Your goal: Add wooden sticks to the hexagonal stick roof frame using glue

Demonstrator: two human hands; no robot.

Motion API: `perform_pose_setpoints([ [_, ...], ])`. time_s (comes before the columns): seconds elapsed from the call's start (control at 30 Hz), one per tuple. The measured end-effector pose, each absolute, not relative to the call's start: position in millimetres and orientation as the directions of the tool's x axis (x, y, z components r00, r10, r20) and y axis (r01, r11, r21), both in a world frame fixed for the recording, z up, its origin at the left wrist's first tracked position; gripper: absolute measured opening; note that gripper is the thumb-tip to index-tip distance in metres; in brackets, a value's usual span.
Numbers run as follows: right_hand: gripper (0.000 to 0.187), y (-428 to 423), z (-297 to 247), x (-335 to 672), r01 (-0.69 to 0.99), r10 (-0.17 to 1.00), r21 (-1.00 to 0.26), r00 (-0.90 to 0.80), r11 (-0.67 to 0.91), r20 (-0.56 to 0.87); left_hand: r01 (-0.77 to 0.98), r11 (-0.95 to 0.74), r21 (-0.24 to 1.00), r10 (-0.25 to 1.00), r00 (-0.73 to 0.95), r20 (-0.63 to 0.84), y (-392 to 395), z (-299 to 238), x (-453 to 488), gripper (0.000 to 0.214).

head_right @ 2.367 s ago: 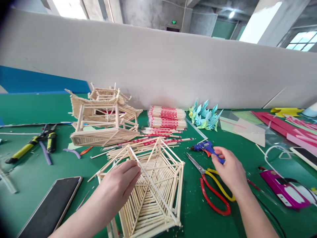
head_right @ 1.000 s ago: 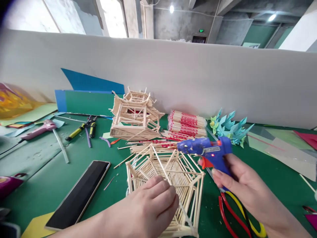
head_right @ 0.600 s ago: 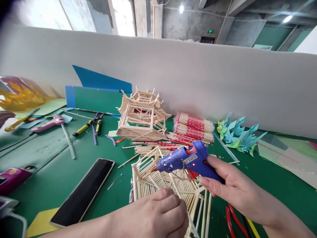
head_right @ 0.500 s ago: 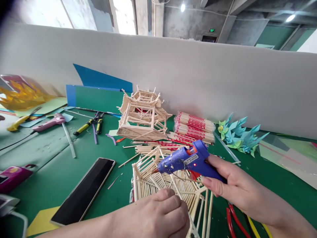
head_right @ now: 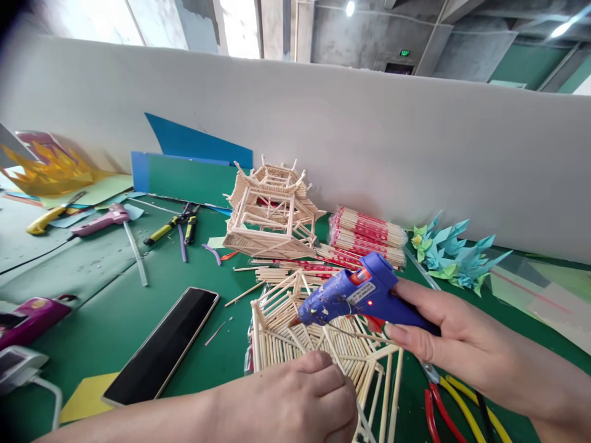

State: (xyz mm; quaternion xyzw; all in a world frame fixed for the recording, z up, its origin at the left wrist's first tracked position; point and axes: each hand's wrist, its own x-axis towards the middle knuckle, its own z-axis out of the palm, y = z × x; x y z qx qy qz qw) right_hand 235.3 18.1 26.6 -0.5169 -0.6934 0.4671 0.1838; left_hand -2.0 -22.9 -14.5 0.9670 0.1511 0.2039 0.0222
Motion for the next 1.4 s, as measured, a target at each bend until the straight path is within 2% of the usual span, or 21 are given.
perform_pose_setpoints([
  [0.13, 0.045, 17, 36, 231, 0.618, 0.948, -0.773, -0.31, 0.145, -0.07, 0.297, -0.951, 0.087, 0.306, 0.868, 0.391, -22, -17, -2, 0.019],
  [0.23, 0.04, 18, 40, 230, 0.649, 0.949, -0.733, -0.316, 0.203, -0.017, 0.323, -0.944, 0.06, 0.322, 0.87, 0.373, -21, -17, -1, 0.018],
  [0.57, 0.042, 16, 43, 227, 0.553, 0.947, -0.808, -0.321, 0.204, 0.019, 0.388, -0.921, 0.012, 0.37, 0.867, 0.334, -22, -28, 5, 0.022],
  [0.8, 0.046, 20, 43, 234, 0.632, 0.943, -0.743, -0.332, 0.22, -0.003, 0.397, -0.918, 0.002, 0.374, 0.864, 0.337, -23, -28, 4, 0.023],
  [1.03, 0.042, 19, 39, 239, 0.711, 0.949, -0.653, -0.314, 0.261, 0.038, 0.359, -0.933, 0.005, 0.349, 0.905, 0.241, -22, -23, 3, 0.022],
  [1.2, 0.043, 18, 39, 241, 0.751, 0.95, -0.595, -0.303, 0.287, 0.076, 0.367, -0.93, -0.035, 0.346, 0.901, 0.263, -22, -21, 2, 0.024],
  [1.4, 0.043, 18, 47, 235, 0.714, 0.943, -0.643, -0.329, 0.278, 0.043, 0.347, -0.937, -0.039, 0.323, 0.903, 0.282, -21, -22, 0, 0.025],
])
